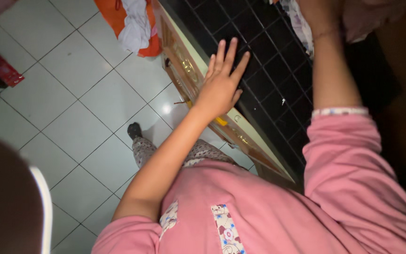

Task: The person sorts through a pile of clothes, picking up a blue rabbit shirt, a beige garment, a pink floral top, and a red shirt one at a time, folding each item and placing it inside a wooden cabinet.

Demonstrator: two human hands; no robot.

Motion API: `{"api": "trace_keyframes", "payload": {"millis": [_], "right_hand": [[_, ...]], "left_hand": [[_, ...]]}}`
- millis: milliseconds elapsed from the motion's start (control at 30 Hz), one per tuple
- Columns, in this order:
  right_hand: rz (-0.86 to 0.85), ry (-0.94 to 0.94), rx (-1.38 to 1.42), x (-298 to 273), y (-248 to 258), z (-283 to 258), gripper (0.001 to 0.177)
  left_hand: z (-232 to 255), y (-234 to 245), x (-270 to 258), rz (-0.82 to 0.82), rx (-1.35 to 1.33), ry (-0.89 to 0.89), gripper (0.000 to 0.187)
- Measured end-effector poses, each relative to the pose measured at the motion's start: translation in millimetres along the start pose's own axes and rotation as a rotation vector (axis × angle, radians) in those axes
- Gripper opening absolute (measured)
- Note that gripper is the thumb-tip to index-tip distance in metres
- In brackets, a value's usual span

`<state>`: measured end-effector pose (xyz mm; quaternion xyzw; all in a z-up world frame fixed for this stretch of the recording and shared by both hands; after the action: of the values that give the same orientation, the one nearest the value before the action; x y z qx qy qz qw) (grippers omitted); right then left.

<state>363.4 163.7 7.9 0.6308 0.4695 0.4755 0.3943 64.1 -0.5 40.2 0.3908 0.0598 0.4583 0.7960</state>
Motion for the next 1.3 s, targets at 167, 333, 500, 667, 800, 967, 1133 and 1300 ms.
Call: {"api": "trace_keyframes", "payload": {"millis": [167, 333, 500, 667, 800, 967, 1133, 1300], "right_hand": [[-0.152, -0.297, -0.131, -44, 18, -13, 0.040], [-0.080, -0.438, -0.183, -45, 19, 16, 0.045], [-0.144, -0.522, -0.132, -46, 19, 14, 0.066], [-0.241, -0.507, 0.018, -72, 36, -27, 0.093], [-0.147, -0.164, -0.078, -124, 61, -134, 0.108], [-0.307, 0.101, 0.163, -222, 50, -328, 0.107], [-0.487, 0.329, 0.301, -281, 14, -492, 0.109], [-0.620, 0.643, 0.281, -326, -8, -614, 0.108]], "left_hand": [[-4, 22, -31, 0.020, 0.006, 0.092, 0.094], [3, 34, -41, 0.052, 0.053, 0.107, 0.096], [6, 52, -62, 0.105, 0.102, 0.119, 0.096], [-2, 73, -97, 0.076, 0.078, 0.217, 0.097], [-6, 94, -123, 0.094, 0.080, 0.248, 0.099], [-26, 141, -183, 0.083, 0.177, 0.383, 0.102], [-58, 212, -285, 0.235, 0.255, 0.634, 0.109], [-72, 269, -389, 0.397, 0.346, 0.885, 0.110]]}}
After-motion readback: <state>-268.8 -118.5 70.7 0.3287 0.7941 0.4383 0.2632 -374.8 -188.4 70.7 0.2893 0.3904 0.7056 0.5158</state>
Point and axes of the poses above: each hand's wrist, its own x-axis towards the middle knuckle, its own y-axis out of the back of the hand, z = x × y, the point moved 10 cm from there along x, towards the middle knuckle, and after that the axes turned 5 degrees about -y, right-handed, at the moved point
